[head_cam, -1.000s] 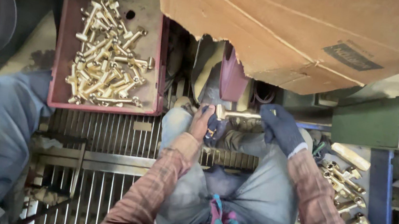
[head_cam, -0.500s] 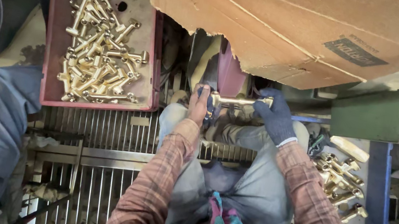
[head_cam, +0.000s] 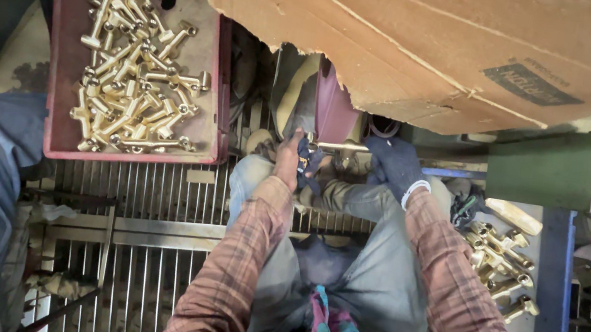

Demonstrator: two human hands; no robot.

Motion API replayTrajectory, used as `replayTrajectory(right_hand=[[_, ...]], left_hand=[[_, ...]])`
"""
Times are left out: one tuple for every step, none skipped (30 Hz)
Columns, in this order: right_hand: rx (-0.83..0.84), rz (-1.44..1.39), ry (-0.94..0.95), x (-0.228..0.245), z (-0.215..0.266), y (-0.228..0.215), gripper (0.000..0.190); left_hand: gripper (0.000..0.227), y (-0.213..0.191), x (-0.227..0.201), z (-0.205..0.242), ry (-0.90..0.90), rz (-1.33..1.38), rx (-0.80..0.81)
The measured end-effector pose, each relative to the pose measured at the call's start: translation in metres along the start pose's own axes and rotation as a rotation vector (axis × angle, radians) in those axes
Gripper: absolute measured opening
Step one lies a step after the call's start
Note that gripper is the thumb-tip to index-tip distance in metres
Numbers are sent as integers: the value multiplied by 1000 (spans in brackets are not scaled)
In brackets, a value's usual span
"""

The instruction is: The person sits on the floor and repeatedly picks up brass-colored metal parts from a red bin, presses them against a rotating grinding wheel to polish them, and places the finished parts into a blue bin.

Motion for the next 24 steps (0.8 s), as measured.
replayTrajectory(right_hand=[[-5,-20,65,-6,-6,-1,30],[-7,-40,128,-11,-12,-2,31],[-9,-60,192,-16,-17,-3,32],[-18,-66,223,-17,-21,-3,31],[-26,-73,255,-18,-22,-2,30],[-32,-80,287,-20,-19,-1,30],[-8,-42,259,-17,-14,-1,33],[14,-5,233,-15,-4,-4,36],[36,32,206,-12,7,-6,40],[61,25,84,-3,21,-8,32],[87,18,-38,2,40,-8,29],[111,13,-152,6,57,-9,32],[168,14,-218,9,69,-5,34],[228,16,-272,8,81,-1,37],[288,19,-326,8,90,3,40],[249,110,-387,9,93,5,43],[208,202,-448,10,95,9,46],[167,292,-517,17,93,14,49],[135,357,-609,26,93,19,49],[106,425,-700,34,94,24,49],[77,492,-791,42,95,30,49],[71,487,-748,42,89,33,51],[66,483,-706,42,82,36,52],[59,479,-655,38,78,38,54]], left_hand=[[35,1,2,-3,-13,35,36],[37,5,4,-5,-44,49,88],[39,9,6,-6,-76,62,141],[42,15,6,-5,-107,74,195],[41,17,4,-4,-138,73,206],[40,19,-1,0,-167,72,213],[40,20,-7,6,-197,70,220],[38,15,-14,16,-181,-84,177],[36,7,-22,31,-166,-237,132],[36,3,-30,45,-148,-387,91],[33,9,-55,60,75,-459,142],[33,14,-75,84,291,-523,195],[35,22,-95,103,507,-582,250],[33,19,-97,109,466,-530,246],[32,15,-98,114,424,-478,242],[30,11,-101,118,384,-431,235],[27,7,-108,125,425,-452,189],[24,6,-119,127,474,-474,147],[23,5,-130,129,523,-497,104],[22,8,-141,132,601,-538,110],[21,11,-150,135,678,-579,116],[20,14,-159,136,755,-621,126],[21,12,-163,129,725,-589,112],[21,7,-162,123,686,-557,98]])
Point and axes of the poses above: each hand's wrist, its own z-axis away from the middle knuckle, its own y-axis out of the palm, x = y × z, the point moved 9 cm from there along -z, towards the middle knuckle, and after that the axes turned 1 degree about z, right-handed, at the moved point
